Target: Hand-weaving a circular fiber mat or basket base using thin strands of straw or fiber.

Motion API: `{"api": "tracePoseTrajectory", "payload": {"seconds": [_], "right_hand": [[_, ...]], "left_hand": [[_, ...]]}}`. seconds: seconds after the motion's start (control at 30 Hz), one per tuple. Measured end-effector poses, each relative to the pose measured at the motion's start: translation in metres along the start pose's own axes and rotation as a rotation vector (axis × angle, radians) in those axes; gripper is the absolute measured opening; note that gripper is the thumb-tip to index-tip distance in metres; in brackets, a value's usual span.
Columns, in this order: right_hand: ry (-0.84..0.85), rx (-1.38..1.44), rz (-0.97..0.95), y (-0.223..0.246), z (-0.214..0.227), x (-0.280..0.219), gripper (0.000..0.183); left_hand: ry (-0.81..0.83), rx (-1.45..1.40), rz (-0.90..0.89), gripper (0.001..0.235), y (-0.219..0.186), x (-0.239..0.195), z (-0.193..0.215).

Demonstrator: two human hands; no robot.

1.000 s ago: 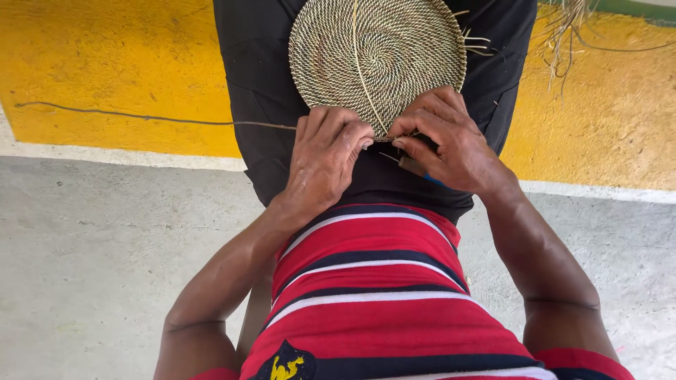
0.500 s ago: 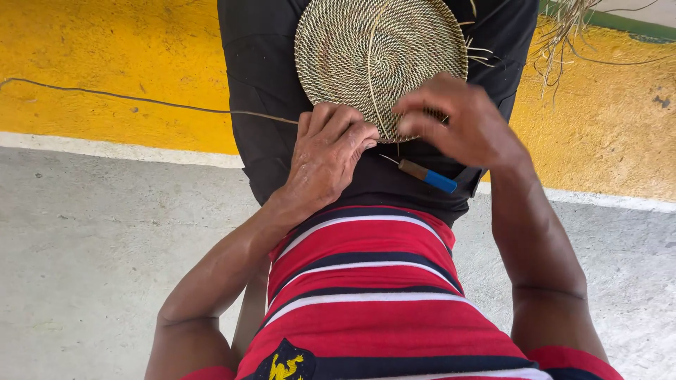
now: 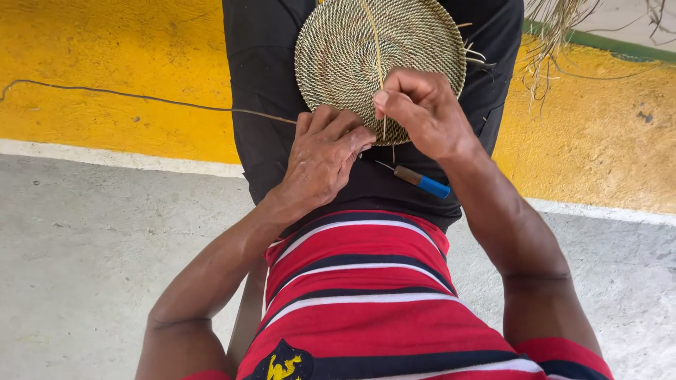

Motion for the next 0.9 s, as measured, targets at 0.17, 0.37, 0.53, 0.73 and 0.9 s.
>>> {"api": "tracePoseTrajectory", "payload": {"seconds": [0.17, 0.37, 0.53, 0.73, 0.9], "right_hand": [[-0.107, 0.105, 0.089, 0.048, 0.016, -0.02, 0.018], [-0.324, 0.072, 0.463, 0.12, 0.004, -0.069, 0.009], [-0.188, 0.081, 0.41, 0.096, -0.007, -0.054, 0.023], [-0.352, -0.035, 0.347, 0.054, -0.01, -0.054, 0.021], [-0.341, -0.21, 0.37, 0.047, -0.006, -0.048, 0.02]], "left_hand": [[-0.021, 0.021, -0.003, 0.028, -0.001, 0.007, 0.008], [0.003, -0.035, -0.025, 0.029, -0.005, 0.026, 0.031], [0.022, -0.034, 0.029, 0.024, -0.003, 0.046, 0.038], [0.137, -0.054, 0.121, 0.021, -0.002, 0.054, 0.04], [0.103, -0.035, 0.074, 0.023, 0.003, 0.056, 0.039]]}}
Point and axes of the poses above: each hand's wrist, its own x-axis towards the middle knuckle, its own z-axis out of the back of the hand, y = z × x, the point moved 1 cm from there along x, towards the middle knuckle, and after that the axes turned 11 degrees about y, right-handed, at the moved point
